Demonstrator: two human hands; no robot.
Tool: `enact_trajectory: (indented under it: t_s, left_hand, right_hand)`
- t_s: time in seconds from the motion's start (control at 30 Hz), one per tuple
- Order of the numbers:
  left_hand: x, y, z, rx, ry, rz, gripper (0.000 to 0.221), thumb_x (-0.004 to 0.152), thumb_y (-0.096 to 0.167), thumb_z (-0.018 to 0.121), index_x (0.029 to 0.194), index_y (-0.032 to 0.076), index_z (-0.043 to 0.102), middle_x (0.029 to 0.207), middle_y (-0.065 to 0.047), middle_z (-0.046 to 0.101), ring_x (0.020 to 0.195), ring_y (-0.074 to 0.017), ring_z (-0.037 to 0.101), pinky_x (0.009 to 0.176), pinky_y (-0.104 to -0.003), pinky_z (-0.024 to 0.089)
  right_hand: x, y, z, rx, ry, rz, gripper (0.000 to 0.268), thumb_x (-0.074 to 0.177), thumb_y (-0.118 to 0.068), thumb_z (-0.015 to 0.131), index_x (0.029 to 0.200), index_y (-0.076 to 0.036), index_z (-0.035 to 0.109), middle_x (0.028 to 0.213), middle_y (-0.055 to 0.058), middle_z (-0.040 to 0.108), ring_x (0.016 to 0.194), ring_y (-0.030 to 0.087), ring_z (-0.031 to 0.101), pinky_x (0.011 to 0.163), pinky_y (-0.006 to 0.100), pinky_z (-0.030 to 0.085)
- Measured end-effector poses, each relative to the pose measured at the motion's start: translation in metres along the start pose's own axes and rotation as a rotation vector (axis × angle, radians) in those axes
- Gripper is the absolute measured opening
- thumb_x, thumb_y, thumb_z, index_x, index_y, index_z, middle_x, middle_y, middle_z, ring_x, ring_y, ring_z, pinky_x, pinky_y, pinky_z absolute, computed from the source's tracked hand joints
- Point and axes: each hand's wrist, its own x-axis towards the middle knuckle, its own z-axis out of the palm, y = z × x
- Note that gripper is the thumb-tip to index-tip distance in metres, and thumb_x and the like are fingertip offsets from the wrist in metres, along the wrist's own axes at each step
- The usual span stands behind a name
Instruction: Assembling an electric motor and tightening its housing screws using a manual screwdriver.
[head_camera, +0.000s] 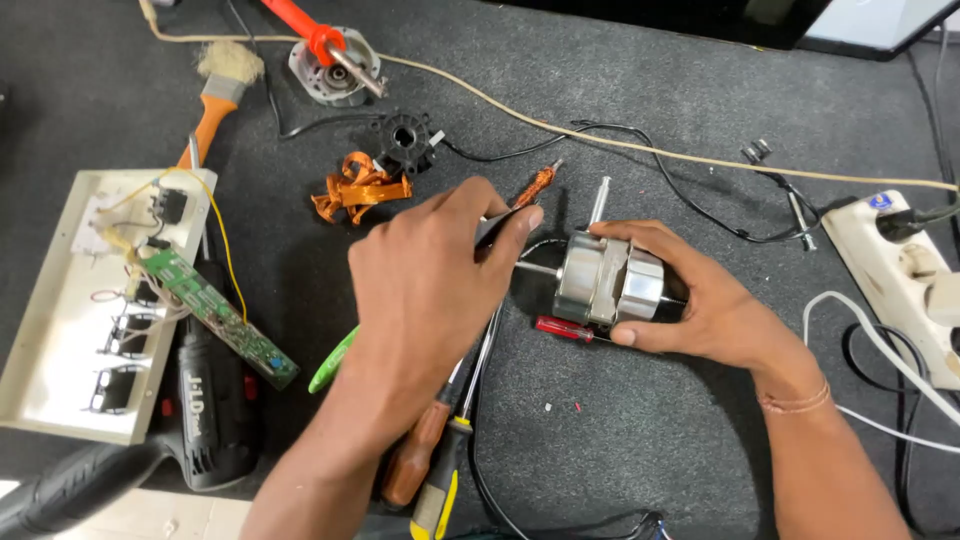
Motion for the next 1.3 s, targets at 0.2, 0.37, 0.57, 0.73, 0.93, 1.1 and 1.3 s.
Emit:
enact_trajectory:
  t_s: [0.2,0.37,0.57,0.73,0.93,1.1,1.3]
  left_hand:
    - [-0.001,0.005,0.040,-0.028,0.025,0.096,0.033,0.097,0.049,0.066,0.083,0.019,0.058,0.072,-0.002,0.072,0.061,-0.0391,0.068,0.042,-0.055,0.044]
    - [-0.005,0.005,0.059,0.027,0.025,0.145,0.033,0.098,0.047,0.066,0.086,0.017,0.062,0.069,-0.003,0.070,0.055,-0.0352,0.067,0.039,-0.049,0.045]
    - [-0.006,0.007,0.060,0.019,0.010,0.170,0.034,0.100,0.046,0.064,0.084,0.016,0.059,0.067,-0.003,0.068,0.054,-0.0346,0.066,0.039,-0.048,0.043]
    - [-0.006,0.007,0.058,0.024,0.017,0.193,0.035,0.101,0.045,0.062,0.084,0.015,0.058,0.065,-0.002,0.067,0.051,-0.0316,0.065,0.037,-0.045,0.043]
    - [-0.005,0.008,0.052,-0.061,-0.040,0.153,0.027,0.097,0.041,0.063,0.094,0.015,0.071,0.069,-0.004,0.069,0.054,-0.0262,0.071,0.047,-0.044,0.057]
    - [-0.004,0.009,0.049,-0.071,-0.013,0.156,0.027,0.097,0.041,0.062,0.093,0.016,0.071,0.068,-0.004,0.068,0.055,-0.0261,0.071,0.048,-0.044,0.057]
    - [-0.005,0.010,0.050,-0.113,-0.011,0.162,0.029,0.097,0.042,0.062,0.092,0.015,0.071,0.067,-0.004,0.068,0.054,-0.0268,0.070,0.047,-0.045,0.057]
  right_hand:
    - [-0.002,-0.001,0.011,0.038,0.105,0.114,0.075,0.072,-0.037,0.082,0.140,-0.016,0.058,0.105,-0.001,0.069,0.083,0.010,0.061,0.075,0.025,0.050]
    - [-0.001,-0.007,0.017,0.071,0.199,0.139,0.062,0.076,-0.033,0.080,0.132,-0.015,0.064,0.099,-0.001,0.067,0.081,0.010,0.058,0.075,0.024,0.045]
    - [-0.002,-0.003,0.020,0.071,0.240,0.089,0.052,0.082,-0.029,0.072,0.130,-0.011,0.065,0.103,0.000,0.068,0.085,0.012,0.059,0.077,0.026,0.045]
    - [-0.003,-0.003,0.027,0.015,0.292,0.036,0.045,0.085,-0.022,0.067,0.128,-0.011,0.064,0.109,0.002,0.070,0.088,0.013,0.063,0.076,0.026,0.047]
    - [0.000,-0.001,0.033,0.093,0.432,0.014,0.036,0.083,-0.018,0.068,0.117,-0.005,0.071,0.098,0.018,0.075,0.081,0.027,0.067,0.073,0.042,0.052]
    - [0.004,0.003,0.030,0.148,0.414,-0.086,0.038,0.090,-0.032,0.058,0.115,-0.005,0.071,0.089,0.017,0.073,0.072,0.022,0.064,0.068,0.038,0.052]
    - [0.010,0.017,0.027,0.251,0.414,-0.184,0.037,0.100,-0.022,0.044,0.116,-0.001,0.069,0.087,0.015,0.070,0.075,0.017,0.059,0.069,0.034,0.050]
